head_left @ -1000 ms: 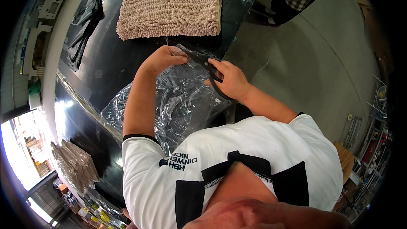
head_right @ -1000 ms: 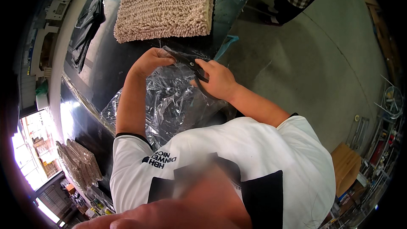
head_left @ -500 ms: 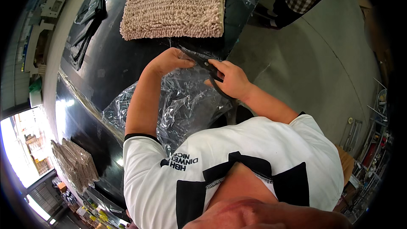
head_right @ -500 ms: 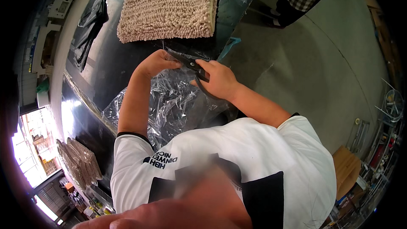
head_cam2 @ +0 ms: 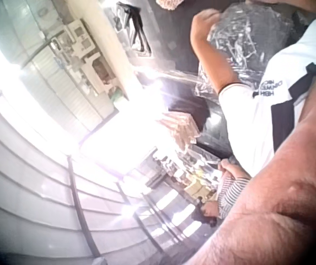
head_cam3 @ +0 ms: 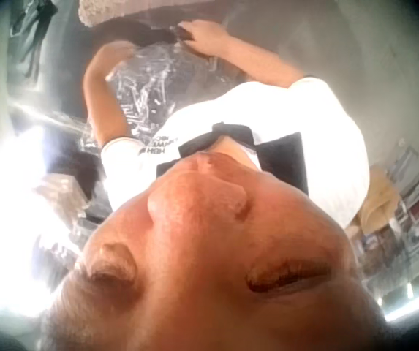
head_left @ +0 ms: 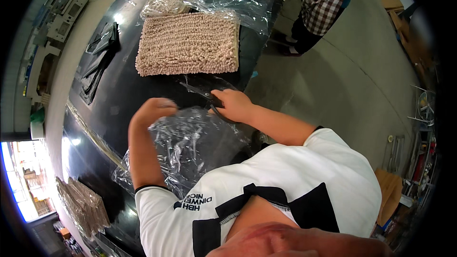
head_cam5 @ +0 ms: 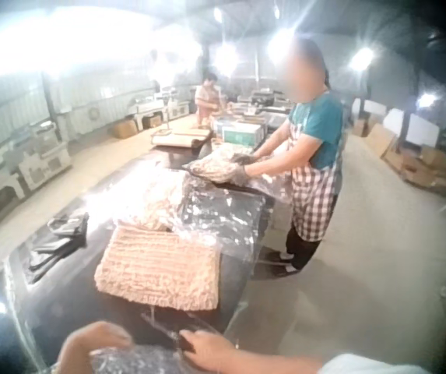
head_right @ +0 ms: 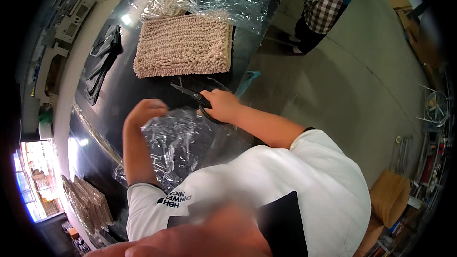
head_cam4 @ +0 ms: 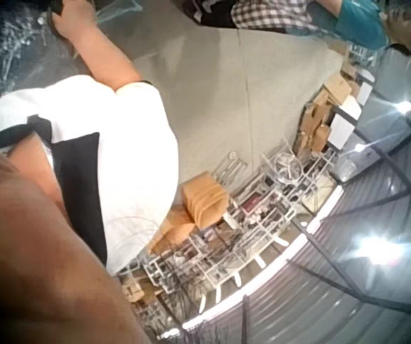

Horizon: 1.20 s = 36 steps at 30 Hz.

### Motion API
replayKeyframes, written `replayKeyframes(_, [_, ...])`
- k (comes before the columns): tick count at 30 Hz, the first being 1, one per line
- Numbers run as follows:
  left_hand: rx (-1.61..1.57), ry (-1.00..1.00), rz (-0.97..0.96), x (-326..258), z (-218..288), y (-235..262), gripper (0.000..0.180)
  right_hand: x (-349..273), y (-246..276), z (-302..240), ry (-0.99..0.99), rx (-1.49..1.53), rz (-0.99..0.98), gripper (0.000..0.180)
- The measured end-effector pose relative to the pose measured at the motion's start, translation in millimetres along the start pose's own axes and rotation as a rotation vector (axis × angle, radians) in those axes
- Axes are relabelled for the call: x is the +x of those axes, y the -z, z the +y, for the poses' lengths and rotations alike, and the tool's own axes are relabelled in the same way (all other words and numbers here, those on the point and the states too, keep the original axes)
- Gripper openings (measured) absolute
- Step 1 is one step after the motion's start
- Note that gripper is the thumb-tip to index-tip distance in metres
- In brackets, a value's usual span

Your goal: The person uses scissors to cut a section of plastic sheeting, picks up a folded rug, and slides it into the plastic sleeve before placing it on a stack.

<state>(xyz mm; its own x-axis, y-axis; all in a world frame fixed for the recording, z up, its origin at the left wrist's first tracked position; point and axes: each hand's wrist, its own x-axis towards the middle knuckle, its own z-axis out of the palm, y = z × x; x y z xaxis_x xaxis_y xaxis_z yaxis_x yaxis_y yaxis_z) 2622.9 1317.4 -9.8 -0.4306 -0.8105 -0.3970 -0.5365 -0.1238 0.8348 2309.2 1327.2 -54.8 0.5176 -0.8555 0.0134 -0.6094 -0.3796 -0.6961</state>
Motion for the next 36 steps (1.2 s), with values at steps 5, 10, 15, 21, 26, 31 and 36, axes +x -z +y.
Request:
replayKeyframes(5, [-0.135, 0.186, 0.424, -127.2, -77.7, 107.4, 0.024, 48.2, -51.2, -6.9, 0.063, -0.269, -0.209, 0.052])
replayKeyframes(10, [-0.196, 0.559, 0.668, -198.1, -119.7, 187.6, 0.041, 72.4, -75.5, -24.0, -0.016, -0.46, -0.31, 0.032])
replayKeyframes(15, [0.37, 0.322, 0.6, -138.0, -81.2, 214.0, 0.039, 76.2, -61.0, -30.7, -0.147, -0.562, -0.378, 0.05])
replayKeyframes(21, [0.994, 0.035, 1.459, 12.1, -37.4, 129.8, 0.076, 38.0, -67.2, -18.8, -0.203, -0.541, -0.196, 0.06])
replayKeyframes(26, [0.721, -0.246, 0.946, -21.5, -19.7, -52.8, 0.099, 9.9, -59.5, 6.3, -0.129, -0.572, -0.145, 0.062])
replayKeyframes(31, [0.773, -0.094, 0.388, -112.8, -103.1, -140.5, 0.092, -1.9, -44.8, 18.2, 0.042, -0.571, -0.099, 0.057])
replayKeyframes(36, [0.803, -0.049, 0.311, -174.9, -132.8, -107.7, 0.083, -5.3, -7.3, 16.2, 0.128, -0.554, 0.008, 0.051])
